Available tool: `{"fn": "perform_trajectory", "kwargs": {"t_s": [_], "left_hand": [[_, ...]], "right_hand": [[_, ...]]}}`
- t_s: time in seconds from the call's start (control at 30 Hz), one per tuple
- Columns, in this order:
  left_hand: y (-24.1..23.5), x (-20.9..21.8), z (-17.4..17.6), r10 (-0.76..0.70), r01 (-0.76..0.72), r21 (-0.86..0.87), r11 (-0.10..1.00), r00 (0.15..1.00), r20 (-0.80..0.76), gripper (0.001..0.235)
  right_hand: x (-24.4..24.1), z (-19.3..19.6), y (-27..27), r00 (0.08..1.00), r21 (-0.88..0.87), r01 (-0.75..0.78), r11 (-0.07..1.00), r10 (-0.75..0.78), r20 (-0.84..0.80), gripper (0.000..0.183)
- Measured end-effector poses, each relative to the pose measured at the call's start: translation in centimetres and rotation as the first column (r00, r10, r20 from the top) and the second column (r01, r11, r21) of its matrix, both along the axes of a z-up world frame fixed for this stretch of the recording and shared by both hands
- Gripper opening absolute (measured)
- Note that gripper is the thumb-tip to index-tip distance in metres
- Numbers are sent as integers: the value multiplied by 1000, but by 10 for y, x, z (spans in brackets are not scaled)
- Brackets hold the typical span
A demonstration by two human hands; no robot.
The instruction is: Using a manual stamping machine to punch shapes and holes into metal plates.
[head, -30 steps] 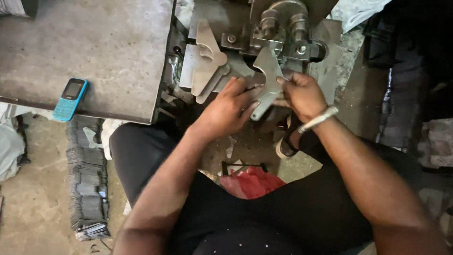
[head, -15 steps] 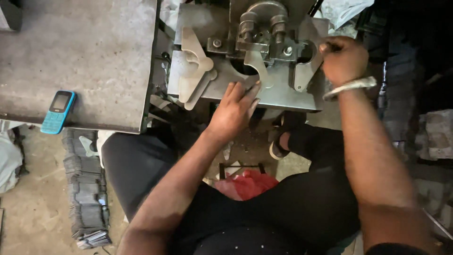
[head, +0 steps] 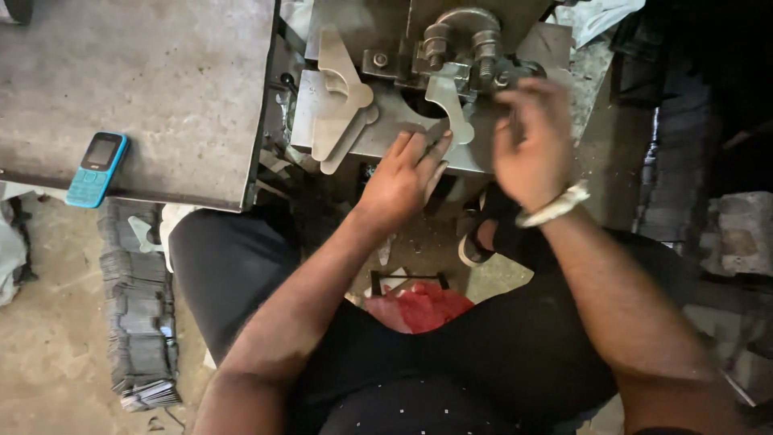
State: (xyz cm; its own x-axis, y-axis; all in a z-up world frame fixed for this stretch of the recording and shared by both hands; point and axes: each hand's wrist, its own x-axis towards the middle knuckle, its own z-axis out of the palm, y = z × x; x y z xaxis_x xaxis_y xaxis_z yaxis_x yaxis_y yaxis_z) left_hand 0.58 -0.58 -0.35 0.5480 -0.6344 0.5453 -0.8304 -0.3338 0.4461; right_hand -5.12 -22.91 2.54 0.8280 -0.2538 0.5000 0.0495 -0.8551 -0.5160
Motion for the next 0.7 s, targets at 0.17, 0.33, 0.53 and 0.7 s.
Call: {"fn": "perform_trajectory", "kwargs": {"t_s": [0.17, 0.33, 0.53, 0.7], "left_hand": [[3, -2, 2, 1, -1, 19, 1000, 1000, -30, 42], [18, -7, 34, 33, -22, 82, 996, 989, -146, 40], [60, 17, 80, 159, -152, 55, 987, 841, -517, 55], [77, 51, 16, 391, -379, 171, 909, 920, -39, 47]], "right_hand": [[7, 0, 39, 922, -147, -335, 931, 291, -254, 61], [-7, 23, 42, 920, -254, -391, 885, 367, -138, 44], [-15, 35, 51, 834, 185, -395, 900, 435, -338, 19], [33, -44, 22, 833, 919, 188, 347, 439, -336, 27]]}}
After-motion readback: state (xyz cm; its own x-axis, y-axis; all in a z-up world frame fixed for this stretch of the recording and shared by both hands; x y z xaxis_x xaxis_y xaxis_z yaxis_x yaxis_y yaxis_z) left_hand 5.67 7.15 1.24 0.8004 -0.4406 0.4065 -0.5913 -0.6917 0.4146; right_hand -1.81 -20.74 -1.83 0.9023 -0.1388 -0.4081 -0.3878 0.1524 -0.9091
